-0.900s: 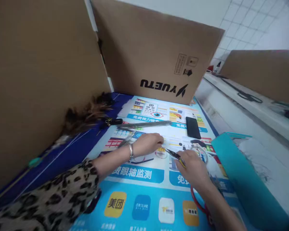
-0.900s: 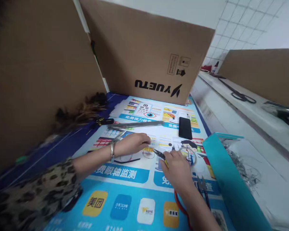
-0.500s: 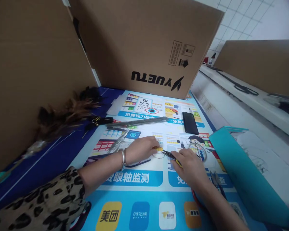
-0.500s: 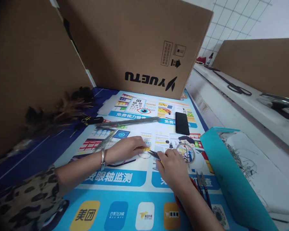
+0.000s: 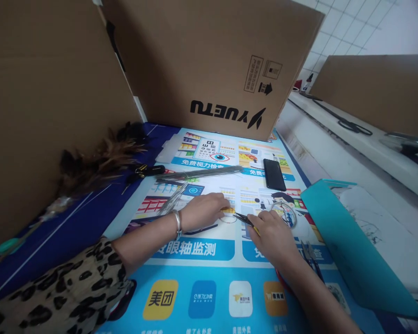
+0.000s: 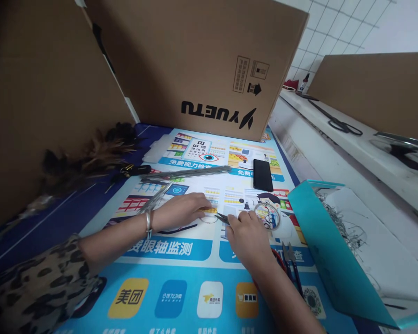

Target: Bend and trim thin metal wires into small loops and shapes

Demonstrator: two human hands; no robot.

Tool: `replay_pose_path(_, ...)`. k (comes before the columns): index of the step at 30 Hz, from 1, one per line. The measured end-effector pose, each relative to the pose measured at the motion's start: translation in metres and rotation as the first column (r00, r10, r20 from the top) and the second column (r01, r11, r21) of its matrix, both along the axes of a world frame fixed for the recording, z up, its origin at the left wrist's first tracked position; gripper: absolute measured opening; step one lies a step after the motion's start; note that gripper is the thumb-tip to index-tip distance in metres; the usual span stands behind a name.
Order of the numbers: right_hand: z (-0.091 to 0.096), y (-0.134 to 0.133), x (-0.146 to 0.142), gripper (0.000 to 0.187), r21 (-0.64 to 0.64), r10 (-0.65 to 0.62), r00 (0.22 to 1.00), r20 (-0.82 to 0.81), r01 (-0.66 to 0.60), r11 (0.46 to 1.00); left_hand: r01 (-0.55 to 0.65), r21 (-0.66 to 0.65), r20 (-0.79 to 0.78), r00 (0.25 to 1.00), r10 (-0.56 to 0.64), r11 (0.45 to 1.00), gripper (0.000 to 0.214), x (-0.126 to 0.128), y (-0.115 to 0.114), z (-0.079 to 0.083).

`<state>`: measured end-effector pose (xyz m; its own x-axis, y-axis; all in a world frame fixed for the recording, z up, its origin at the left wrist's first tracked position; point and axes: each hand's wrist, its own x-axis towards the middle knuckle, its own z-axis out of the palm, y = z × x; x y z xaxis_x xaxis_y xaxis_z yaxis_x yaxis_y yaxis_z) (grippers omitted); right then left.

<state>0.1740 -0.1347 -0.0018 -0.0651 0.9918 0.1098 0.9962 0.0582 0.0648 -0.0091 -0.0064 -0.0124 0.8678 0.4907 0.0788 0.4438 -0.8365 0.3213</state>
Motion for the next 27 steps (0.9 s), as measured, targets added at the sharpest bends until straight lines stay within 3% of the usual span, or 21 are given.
replay_pose_path(6, 0.004, -0.002, 0.010, 0.035, 0.164, 0.004, 0.996, -0.084, 0.010, 0.986, -0.093, 0.052, -0.013, 0.995, 0.094, 0.994, 0.024, 0.006, -0.003, -0.004)
replay_pose_path(11, 0.013, -0.003, 0.030, 0.035, 0.346, -0.027, 0.990, -0.137, 0.073, 0.935, -0.105, 0.143, -0.083, 0.990, 0.118, 0.984, 0.026, 0.012, -0.004, -0.011)
replay_pose_path(15, 0.024, -0.006, 0.045, 0.033, 0.421, -0.093, 0.975, -0.201, 0.172, 0.890, -0.079, 0.197, -0.127, 0.986, 0.106, 0.977, 0.020, 0.014, -0.006, -0.015)
replay_pose_path(20, 0.026, -0.008, 0.045, 0.035, 0.329, -0.173, 0.964, -0.201, 0.232, 0.915, -0.062, 0.210, -0.148, 0.984, 0.095, 0.976, 0.019, 0.013, -0.009, -0.013)
replay_pose_path(27, 0.010, -0.003, 0.012, 0.035, 0.087, -0.160, 0.984, -0.080, 0.167, 0.982, -0.140, 0.213, -0.069, 0.985, 0.158, 0.967, 0.017, 0.008, -0.005, -0.008)
